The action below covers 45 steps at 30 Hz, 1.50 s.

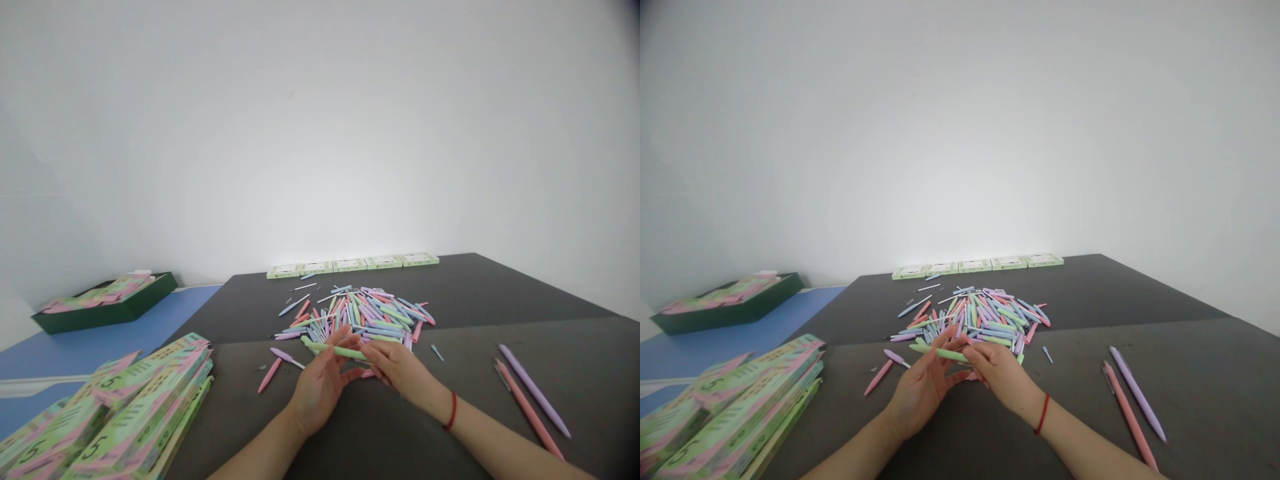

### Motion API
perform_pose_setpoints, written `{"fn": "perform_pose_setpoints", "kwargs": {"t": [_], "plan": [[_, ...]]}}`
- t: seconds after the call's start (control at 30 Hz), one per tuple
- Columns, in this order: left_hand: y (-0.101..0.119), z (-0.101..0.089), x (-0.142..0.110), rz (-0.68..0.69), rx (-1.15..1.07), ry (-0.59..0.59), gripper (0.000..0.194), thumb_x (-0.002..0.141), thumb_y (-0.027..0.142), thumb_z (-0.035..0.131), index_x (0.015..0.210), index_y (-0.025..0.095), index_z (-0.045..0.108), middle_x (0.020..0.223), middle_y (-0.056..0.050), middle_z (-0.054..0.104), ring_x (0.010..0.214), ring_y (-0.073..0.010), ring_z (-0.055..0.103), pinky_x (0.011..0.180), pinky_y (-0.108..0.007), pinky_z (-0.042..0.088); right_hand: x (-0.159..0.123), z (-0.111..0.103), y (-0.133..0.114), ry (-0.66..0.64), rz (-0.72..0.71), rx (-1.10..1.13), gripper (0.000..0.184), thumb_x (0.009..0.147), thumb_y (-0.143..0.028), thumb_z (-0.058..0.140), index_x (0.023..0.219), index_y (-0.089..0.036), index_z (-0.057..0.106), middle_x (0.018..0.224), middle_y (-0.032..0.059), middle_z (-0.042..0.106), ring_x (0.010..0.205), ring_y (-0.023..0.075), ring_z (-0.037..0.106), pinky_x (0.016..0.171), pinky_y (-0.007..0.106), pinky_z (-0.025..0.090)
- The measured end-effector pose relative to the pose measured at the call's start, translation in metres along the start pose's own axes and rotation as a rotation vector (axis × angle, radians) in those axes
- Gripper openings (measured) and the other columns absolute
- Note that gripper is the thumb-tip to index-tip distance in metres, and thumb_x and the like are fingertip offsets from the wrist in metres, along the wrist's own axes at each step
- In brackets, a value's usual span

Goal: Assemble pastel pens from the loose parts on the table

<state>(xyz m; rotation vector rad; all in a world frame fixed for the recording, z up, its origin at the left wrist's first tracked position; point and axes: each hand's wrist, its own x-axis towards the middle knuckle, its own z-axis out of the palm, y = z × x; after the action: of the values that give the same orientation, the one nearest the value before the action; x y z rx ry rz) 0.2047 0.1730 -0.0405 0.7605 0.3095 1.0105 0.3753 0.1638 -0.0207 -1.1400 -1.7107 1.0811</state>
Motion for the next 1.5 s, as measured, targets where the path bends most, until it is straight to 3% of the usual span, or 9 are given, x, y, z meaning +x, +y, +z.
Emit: {"fn": "perform_pose_setpoints", "kwargs": {"t": [0.13,0.27,0.43,0.6,0.77,0.83,1.03,1.2,1.5], "plan": [[-0.001,0.000,0.001,0.023,-0.004,0.022,0.038,0.088,0.032,0.049,0.126,0.025,0.054,0.124,-0.008,0.056,0.122,-0.0284,0.042,0.091,-0.042,0.039,0.002,0.000,0.004,0.052,-0.067,0.004,0.018,0.078,-0.038,0.062,0.081,-0.020,0.059,0.061,-0.0042,0.050,0.055,0.0115,0.044,0.051,0.022,0.035],[-0.002,-0.001,0.000,0.026,-0.011,0.018,0.038,0.091,0.030,0.044,0.128,0.027,0.052,0.126,-0.007,0.055,0.122,-0.0266,0.042,0.091,-0.040,0.039,0.003,0.002,0.008,-0.007,0.031,0.040,0.033,0.087,-0.042,0.047,0.064,-0.019,0.053,0.050,-0.0057,0.041,0.046,0.0097,0.036,0.046,0.022,0.029],[-0.003,-0.001,0.000,0.031,-0.007,0.021,0.038,0.091,0.030,0.043,0.129,0.028,0.051,0.125,-0.007,0.055,0.123,-0.0265,0.040,0.091,-0.041,0.039,0.001,0.002,0.004,0.048,-0.064,0.027,0.018,0.079,-0.037,0.061,0.082,-0.020,0.058,0.068,-0.0029,0.053,0.061,0.0128,0.048,0.056,0.023,0.039],[-0.004,0.001,-0.001,0.032,0.022,0.006,0.038,0.089,0.032,0.048,0.127,0.027,0.053,0.129,-0.008,0.054,0.123,-0.0281,0.040,0.093,-0.042,0.038,0.002,0.002,0.003,-0.017,0.054,0.053,0.043,0.089,-0.050,0.039,0.060,-0.020,0.048,0.044,-0.0067,0.036,0.042,0.0103,0.034,0.045,0.023,0.031],[-0.003,0.002,0.000,0.038,0.023,0.017,0.037,0.089,0.033,0.049,0.124,0.027,0.055,0.126,-0.007,0.055,0.123,-0.0283,0.040,0.092,-0.043,0.039,-0.002,0.000,-0.001,0.114,-0.106,-0.196,0.015,0.080,-0.034,0.059,0.075,-0.020,0.057,0.066,-0.0016,0.056,0.062,0.0146,0.049,0.058,0.025,0.037],[-0.003,0.002,0.000,0.039,0.023,0.016,0.036,0.089,0.035,0.050,0.123,0.026,0.056,0.126,-0.008,0.055,0.122,-0.0286,0.041,0.093,-0.043,0.039,-0.003,0.000,-0.001,0.123,-0.138,-0.265,0.015,0.080,-0.033,0.059,0.072,-0.020,0.059,0.070,-0.0005,0.058,0.067,0.0158,0.051,0.061,0.025,0.037],[-0.003,0.001,0.001,0.044,0.060,0.026,0.035,0.089,0.035,0.049,0.121,0.024,0.058,0.128,-0.009,0.054,0.119,-0.0283,0.043,0.085,-0.039,0.042,-0.003,0.004,0.000,-0.109,0.125,0.055,0.049,0.089,-0.053,0.034,0.063,-0.019,0.058,0.042,-0.0061,0.034,0.037,0.0100,0.032,0.039,0.023,0.026],[-0.004,-0.001,0.001,0.057,0.056,0.054,0.035,0.090,0.035,0.047,0.122,0.025,0.057,0.127,-0.009,0.054,0.123,-0.0277,0.040,0.091,-0.042,0.039,-0.001,0.003,-0.005,0.015,-0.004,0.071,0.023,0.080,-0.042,0.057,0.085,-0.020,0.058,0.059,-0.0050,0.051,0.044,0.0080,0.040,0.040,0.020,0.029],[-0.005,0.001,0.000,0.061,0.110,0.037,0.035,0.086,0.038,0.055,0.118,0.025,0.060,0.129,-0.008,0.054,0.122,-0.0282,0.040,0.091,-0.041,0.040,0.001,0.002,0.002,-0.153,0.293,0.635,0.034,0.075,-0.049,0.063,0.070,-0.019,0.046,0.046,-0.0116,0.034,0.036,0.0030,0.022,0.035,0.018,0.010]]}}
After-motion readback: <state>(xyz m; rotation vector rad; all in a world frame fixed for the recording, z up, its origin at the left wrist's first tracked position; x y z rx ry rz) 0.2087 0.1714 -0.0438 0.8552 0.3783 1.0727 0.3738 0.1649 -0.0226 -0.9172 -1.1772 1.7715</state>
